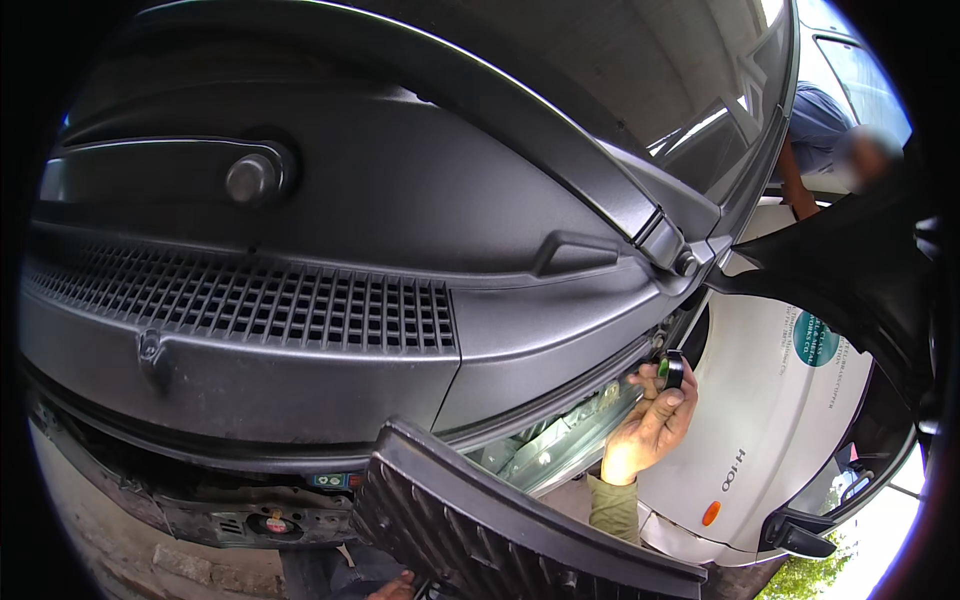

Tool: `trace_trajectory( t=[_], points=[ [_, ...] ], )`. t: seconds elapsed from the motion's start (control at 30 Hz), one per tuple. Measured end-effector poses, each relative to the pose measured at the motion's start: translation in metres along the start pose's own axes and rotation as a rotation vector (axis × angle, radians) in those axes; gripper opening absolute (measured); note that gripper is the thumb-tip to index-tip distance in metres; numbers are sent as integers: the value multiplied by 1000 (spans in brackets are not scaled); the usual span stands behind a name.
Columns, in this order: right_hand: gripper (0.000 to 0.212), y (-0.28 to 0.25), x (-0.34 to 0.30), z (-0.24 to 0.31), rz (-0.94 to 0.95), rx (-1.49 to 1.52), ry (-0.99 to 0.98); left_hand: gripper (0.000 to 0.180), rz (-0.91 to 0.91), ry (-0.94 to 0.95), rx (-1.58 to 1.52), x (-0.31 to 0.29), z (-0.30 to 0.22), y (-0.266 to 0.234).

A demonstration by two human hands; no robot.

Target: The person works under the open hood of a grey car, manipulating wires and connectors near the headlight assembly. They then remove a small cylindrical component, inspect it, and reinsert it into the headlight area.

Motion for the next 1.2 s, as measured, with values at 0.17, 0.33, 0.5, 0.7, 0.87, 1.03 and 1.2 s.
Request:
trace_trajectory(
  t=[0.17,0.33,0.5,0.7,0.87,1.03,1.2],
  points=[
    [43,-3,0,-3,18,65,56,97,99,-106,-135,-3,-3,21],
    [39,-5,1,-5,40,55,48,91,109,-119,-116,-5,-8,29],
    [38,-5,0,-5,57,62,83,83,157,-194,-168,-2,-13,30],
    [40,-7,0,-6,55,76,89,79,119,-190,-246,4,-15,44],
    [41,-6,-1,-6,60,84,72,80,152,-231,-373,1,-15,64],
    [39,-6,0,-5,39,22,7,82,50,11,-255,7,-14,70],
    [40,-5,0,-7,48,-50,-35,81,-80,161,-270,17,-13,67]
  ],
)
Point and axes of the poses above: each hand's wrist, its own x-axis towards the middle knuckle, its own y-axis out of the palm, z = x × y, the point moved 2 cm from there along x, towards the middle knuckle, and after that the axes turned 13 degrees about -x, right-handed, at the moved point
